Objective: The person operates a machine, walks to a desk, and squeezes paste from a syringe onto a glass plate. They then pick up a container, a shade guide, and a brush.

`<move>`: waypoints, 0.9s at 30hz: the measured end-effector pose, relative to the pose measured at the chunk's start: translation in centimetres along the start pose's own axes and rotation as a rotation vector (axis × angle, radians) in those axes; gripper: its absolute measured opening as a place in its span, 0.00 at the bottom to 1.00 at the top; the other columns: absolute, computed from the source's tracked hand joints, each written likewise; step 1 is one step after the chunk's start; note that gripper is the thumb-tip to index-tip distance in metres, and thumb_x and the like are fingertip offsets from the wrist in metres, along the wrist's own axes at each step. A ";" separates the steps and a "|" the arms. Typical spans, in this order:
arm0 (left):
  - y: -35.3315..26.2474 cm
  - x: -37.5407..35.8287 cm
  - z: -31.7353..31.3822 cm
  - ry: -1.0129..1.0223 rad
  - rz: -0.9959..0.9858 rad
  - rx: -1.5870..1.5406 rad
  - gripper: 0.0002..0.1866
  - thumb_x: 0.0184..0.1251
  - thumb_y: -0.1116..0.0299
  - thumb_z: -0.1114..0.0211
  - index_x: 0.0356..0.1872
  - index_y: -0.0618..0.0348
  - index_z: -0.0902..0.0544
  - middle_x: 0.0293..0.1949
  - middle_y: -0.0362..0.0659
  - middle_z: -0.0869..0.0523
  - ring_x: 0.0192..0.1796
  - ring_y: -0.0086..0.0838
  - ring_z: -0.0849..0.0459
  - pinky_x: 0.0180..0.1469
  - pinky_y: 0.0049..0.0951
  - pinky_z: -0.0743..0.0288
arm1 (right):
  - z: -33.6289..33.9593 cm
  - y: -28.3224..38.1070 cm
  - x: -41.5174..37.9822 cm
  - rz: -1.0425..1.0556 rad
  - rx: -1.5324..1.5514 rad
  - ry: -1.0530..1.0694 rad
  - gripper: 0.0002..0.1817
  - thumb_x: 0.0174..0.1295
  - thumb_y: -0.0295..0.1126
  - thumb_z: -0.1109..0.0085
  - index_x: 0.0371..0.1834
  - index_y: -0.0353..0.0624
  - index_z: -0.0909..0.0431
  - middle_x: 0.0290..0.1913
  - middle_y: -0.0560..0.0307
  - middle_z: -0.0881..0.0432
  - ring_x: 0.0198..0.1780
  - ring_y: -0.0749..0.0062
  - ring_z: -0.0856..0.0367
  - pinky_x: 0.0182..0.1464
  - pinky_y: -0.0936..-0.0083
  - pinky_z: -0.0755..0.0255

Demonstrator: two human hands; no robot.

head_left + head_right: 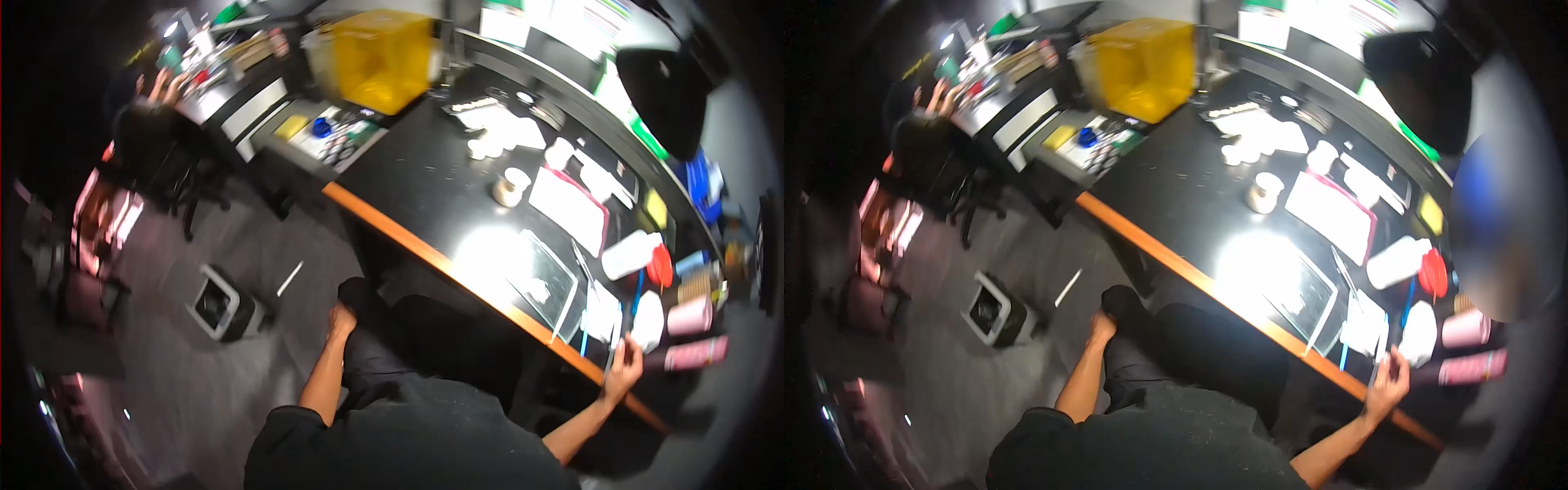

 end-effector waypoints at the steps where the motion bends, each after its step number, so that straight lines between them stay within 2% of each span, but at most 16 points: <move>1: -0.5 0.4 1.3 0.053 -0.060 0.045 0.18 0.66 0.67 0.39 0.53 0.68 0.18 0.52 0.65 0.16 0.58 0.61 0.19 0.59 0.51 0.25 | -0.2 0.6 -0.2 -0.028 0.025 0.007 0.13 0.71 0.24 0.41 0.56 0.32 0.20 0.46 0.61 0.19 0.47 0.80 0.23 0.53 0.81 0.28; 2: -1.6 0.8 2.5 0.098 -0.113 0.088 0.20 0.65 0.68 0.37 0.56 0.67 0.19 0.55 0.64 0.16 0.60 0.61 0.21 0.60 0.49 0.26 | 0.0 0.6 -0.4 -0.031 0.051 -0.009 0.13 0.71 0.23 0.41 0.56 0.32 0.20 0.45 0.62 0.20 0.46 0.81 0.24 0.52 0.81 0.28; 5: -9.0 -2.0 9.7 -0.410 -0.436 -0.022 0.18 0.62 0.74 0.36 0.54 0.65 0.18 0.52 0.56 0.16 0.56 0.54 0.19 0.57 0.46 0.25 | 0.1 0.3 -0.7 -0.009 0.201 -0.052 0.14 0.70 0.21 0.41 0.57 0.31 0.21 0.47 0.61 0.20 0.45 0.82 0.25 0.51 0.82 0.28; 8: -18.4 -6.5 15.8 -0.644 -0.685 -0.342 0.15 0.61 0.77 0.35 0.49 0.65 0.19 0.51 0.53 0.18 0.57 0.47 0.21 0.60 0.43 0.27 | 0.2 0.3 -0.7 -0.013 0.312 -0.059 0.14 0.71 0.22 0.41 0.58 0.30 0.21 0.45 0.61 0.20 0.45 0.83 0.24 0.50 0.84 0.28; 11: -26.0 -9.6 18.7 -0.777 -0.992 -0.384 0.13 0.62 0.77 0.35 0.48 0.64 0.18 0.50 0.51 0.18 0.55 0.43 0.21 0.59 0.42 0.27 | 0.1 0.8 -0.6 -0.037 0.341 -0.080 0.13 0.71 0.23 0.39 0.56 0.33 0.20 0.43 0.62 0.20 0.43 0.83 0.25 0.47 0.86 0.29; 13: -31.1 -10.8 19.4 -0.732 -1.153 -0.354 0.13 0.64 0.76 0.35 0.49 0.64 0.18 0.50 0.49 0.18 0.55 0.42 0.21 0.60 0.39 0.28 | 0.2 0.8 -0.5 -0.063 0.316 -0.092 0.13 0.68 0.26 0.36 0.55 0.37 0.18 0.42 0.64 0.20 0.41 0.85 0.26 0.42 0.87 0.31; 15: -35.1 -10.1 19.0 -0.599 -1.167 -0.305 0.15 0.67 0.71 0.35 0.53 0.62 0.19 0.55 0.50 0.21 0.60 0.43 0.24 0.67 0.42 0.33 | 0.2 0.2 -0.5 -0.031 0.318 -0.080 0.13 0.68 0.26 0.35 0.54 0.37 0.17 0.42 0.64 0.20 0.40 0.85 0.27 0.41 0.87 0.31; 17: -37.3 -7.4 16.9 -0.524 -1.099 -0.209 0.22 0.67 0.64 0.34 0.59 0.60 0.22 0.60 0.52 0.26 0.64 0.47 0.29 0.69 0.48 0.38 | 0.6 1.1 -0.6 -0.006 0.329 -0.089 0.11 0.67 0.24 0.36 0.51 0.35 0.17 0.41 0.63 0.19 0.40 0.84 0.26 0.43 0.85 0.30; 18: -37.9 -5.9 15.4 -0.460 -1.035 -0.137 0.29 0.69 0.56 0.36 0.67 0.58 0.28 0.65 0.54 0.31 0.69 0.50 0.34 0.72 0.51 0.44 | 0.8 1.2 -0.6 -0.002 0.339 -0.094 0.10 0.66 0.24 0.36 0.50 0.35 0.17 0.41 0.63 0.19 0.40 0.84 0.26 0.44 0.85 0.30; 19: -38.6 -6.1 14.4 -0.378 -0.870 0.068 0.34 0.73 0.50 0.41 0.73 0.59 0.35 0.71 0.58 0.36 0.74 0.53 0.40 0.75 0.54 0.48 | 0.9 1.1 -0.8 0.000 0.348 -0.100 0.10 0.66 0.23 0.36 0.49 0.35 0.17 0.42 0.63 0.19 0.39 0.84 0.26 0.44 0.84 0.29; 22: -38.6 -5.6 12.8 -0.317 -0.775 0.305 0.41 0.76 0.41 0.50 0.78 0.61 0.44 0.78 0.64 0.50 0.81 0.57 0.57 0.78 0.60 0.61 | 0.9 1.6 -1.0 -0.008 0.344 -0.133 0.08 0.64 0.24 0.34 0.45 0.36 0.16 0.38 0.64 0.21 0.36 0.85 0.27 0.38 0.86 0.30; 25: -38.5 -5.7 12.9 -0.272 -0.765 0.351 0.41 0.77 0.40 0.55 0.79 0.61 0.45 0.79 0.64 0.53 0.82 0.57 0.60 0.79 0.59 0.64 | 0.9 2.6 -1.0 0.042 0.230 -0.150 0.08 0.62 0.24 0.33 0.43 0.37 0.16 0.37 0.62 0.22 0.34 0.85 0.27 0.36 0.86 0.31; 27: -38.6 -5.7 12.7 -0.235 -0.745 0.397 0.42 0.78 0.38 0.58 0.80 0.61 0.47 0.80 0.64 0.55 0.82 0.56 0.63 0.80 0.56 0.68 | 1.2 3.1 -1.0 0.072 0.160 -0.152 0.09 0.61 0.26 0.33 0.44 0.37 0.16 0.39 0.59 0.20 0.38 0.78 0.22 0.40 0.81 0.28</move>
Point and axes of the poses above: each hand's wrist, its own x-axis towards the middle knuckle, its own z-axis out of the back of the hand, y = z × x, the point moved 6 cm from there along x, towards the middle knuckle
